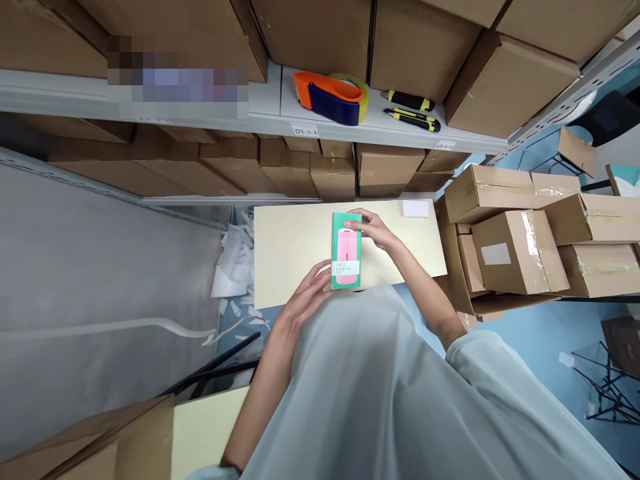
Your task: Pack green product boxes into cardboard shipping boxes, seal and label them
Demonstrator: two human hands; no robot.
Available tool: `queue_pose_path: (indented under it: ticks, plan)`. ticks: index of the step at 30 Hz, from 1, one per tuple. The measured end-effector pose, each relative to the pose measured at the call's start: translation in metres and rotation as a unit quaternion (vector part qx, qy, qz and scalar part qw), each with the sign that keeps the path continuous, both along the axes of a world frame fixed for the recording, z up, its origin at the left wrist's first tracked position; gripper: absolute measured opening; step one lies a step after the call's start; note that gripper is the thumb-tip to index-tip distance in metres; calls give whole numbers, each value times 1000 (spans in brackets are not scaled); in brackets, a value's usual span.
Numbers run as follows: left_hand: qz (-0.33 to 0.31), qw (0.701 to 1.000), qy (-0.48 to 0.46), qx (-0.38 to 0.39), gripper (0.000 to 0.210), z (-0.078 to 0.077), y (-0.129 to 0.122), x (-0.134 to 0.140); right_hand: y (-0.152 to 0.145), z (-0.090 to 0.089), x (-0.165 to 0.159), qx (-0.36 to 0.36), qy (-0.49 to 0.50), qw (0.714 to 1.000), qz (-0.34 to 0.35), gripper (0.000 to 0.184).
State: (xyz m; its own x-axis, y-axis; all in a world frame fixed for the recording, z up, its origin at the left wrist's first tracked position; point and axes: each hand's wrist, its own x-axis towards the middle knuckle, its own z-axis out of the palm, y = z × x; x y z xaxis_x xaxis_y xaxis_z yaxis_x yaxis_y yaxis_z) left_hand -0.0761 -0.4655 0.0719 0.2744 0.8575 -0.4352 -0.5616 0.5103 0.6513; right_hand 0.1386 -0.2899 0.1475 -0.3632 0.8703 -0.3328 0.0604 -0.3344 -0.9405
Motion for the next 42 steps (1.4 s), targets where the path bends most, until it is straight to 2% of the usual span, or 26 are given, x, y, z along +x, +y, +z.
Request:
queue_pose_path:
  ticks: [4,11,14,17,20,24,28,32,35,39,42]
  plan:
    - [11,997,77,-5,81,0,4,7,-3,-3,-1,25,-35,999,-30,59]
    - [11,996,84,5,81,-4,4,5,-6,-4,2,43,-45,998,-6,58]
    - [-4,999,54,4,78,-1,0,-1,-7,3,9,37,7,999,25,64]
    - [-15,1000,-12,17,75,3,-4,-3,-7,10,15,3,92,993,67,79]
    - [-18,998,-60,24,74,3,-7,0,-7,11,18,-24,120,988,91,86]
    - [-14,999,-49,6,69,1,-5,1,-3,5,16,-12,104,992,70,76]
    - [35,999,18,2,79,0,0,0,-1,0,14,16,44,999,22,67]
    - [66,992,104,10,86,1,4,7,-2,-4,13,11,2,1000,-23,68]
    - [78,988,135,3,87,-1,6,12,-3,-7,12,2,-5,999,-32,70]
    - [82,989,119,-11,82,-5,7,9,0,-6,16,4,3,1000,-14,69]
    - [49,998,47,-13,71,-11,4,0,1,-2,22,5,56,998,17,73]
